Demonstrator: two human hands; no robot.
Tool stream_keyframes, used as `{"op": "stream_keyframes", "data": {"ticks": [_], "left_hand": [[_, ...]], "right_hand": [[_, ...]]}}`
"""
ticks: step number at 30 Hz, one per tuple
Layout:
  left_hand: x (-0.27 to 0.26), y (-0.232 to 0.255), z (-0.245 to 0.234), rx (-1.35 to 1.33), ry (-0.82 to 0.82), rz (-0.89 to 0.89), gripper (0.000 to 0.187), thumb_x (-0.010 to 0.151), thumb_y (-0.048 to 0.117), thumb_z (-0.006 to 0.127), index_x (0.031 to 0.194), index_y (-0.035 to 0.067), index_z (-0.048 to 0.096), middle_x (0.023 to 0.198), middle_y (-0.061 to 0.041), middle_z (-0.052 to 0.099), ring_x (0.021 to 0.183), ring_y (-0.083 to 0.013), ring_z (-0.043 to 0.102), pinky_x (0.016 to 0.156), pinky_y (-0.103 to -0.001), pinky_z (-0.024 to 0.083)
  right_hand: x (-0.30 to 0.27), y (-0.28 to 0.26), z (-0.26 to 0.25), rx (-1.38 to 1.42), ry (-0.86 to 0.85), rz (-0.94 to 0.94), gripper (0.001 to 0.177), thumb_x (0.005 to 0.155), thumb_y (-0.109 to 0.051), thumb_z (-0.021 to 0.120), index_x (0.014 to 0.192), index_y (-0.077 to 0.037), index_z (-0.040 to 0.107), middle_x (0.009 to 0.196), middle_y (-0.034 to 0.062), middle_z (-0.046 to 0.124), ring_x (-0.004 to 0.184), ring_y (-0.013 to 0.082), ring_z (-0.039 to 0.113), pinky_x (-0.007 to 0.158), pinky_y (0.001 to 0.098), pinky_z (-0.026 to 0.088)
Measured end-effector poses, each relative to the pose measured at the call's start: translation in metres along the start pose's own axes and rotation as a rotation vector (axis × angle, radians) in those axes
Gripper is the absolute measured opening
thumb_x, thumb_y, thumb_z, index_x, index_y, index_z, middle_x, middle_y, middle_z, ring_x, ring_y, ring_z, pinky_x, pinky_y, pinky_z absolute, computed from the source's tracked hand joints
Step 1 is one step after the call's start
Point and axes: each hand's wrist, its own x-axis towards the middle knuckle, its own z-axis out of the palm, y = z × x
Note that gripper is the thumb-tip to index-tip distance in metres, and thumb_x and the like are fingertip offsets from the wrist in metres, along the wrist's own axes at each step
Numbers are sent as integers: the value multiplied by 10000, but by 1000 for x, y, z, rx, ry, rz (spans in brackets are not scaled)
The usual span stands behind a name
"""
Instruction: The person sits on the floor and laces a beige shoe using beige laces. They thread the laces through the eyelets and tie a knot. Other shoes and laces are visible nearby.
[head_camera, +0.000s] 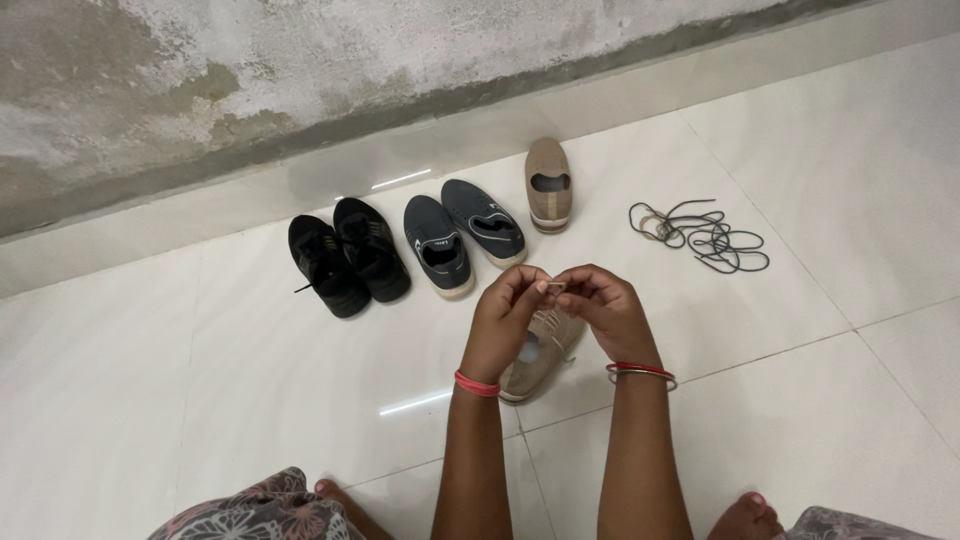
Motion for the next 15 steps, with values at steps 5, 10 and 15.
{"op": "stream_keyframes", "data": {"ticks": [5, 10, 15], "left_hand": [[-1, -5, 6, 316, 104, 29, 140, 989, 132, 659, 1042, 10, 701, 915, -49, 709, 826, -112, 656, 739, -264, 536], [1, -11, 9, 533, 164, 105, 149, 952, 144, 684, 1040, 29, 716, 961, -100, 720, 819, -190, 709, 734, -311, 574], [0, -31, 1, 609, 162, 74, 134, 926, 116, 693, 1021, 27, 727, 958, -113, 721, 821, -225, 712, 736, -337, 574]], "right_hand": [[0, 8, 2, -96, 135, -12, 145, 901, -26, 756, 1041, 0, 734, 946, 49, 731, 863, 93, 658, 772, 234, 538], [1, 5, 6, -329, 186, 62, 121, 898, -51, 724, 1013, -34, 755, 944, 27, 776, 864, 75, 699, 775, 225, 569], [2, 1, 13, -472, 205, 116, 89, 920, -70, 721, 977, -15, 763, 882, 28, 790, 802, 77, 704, 725, 241, 565]]}}
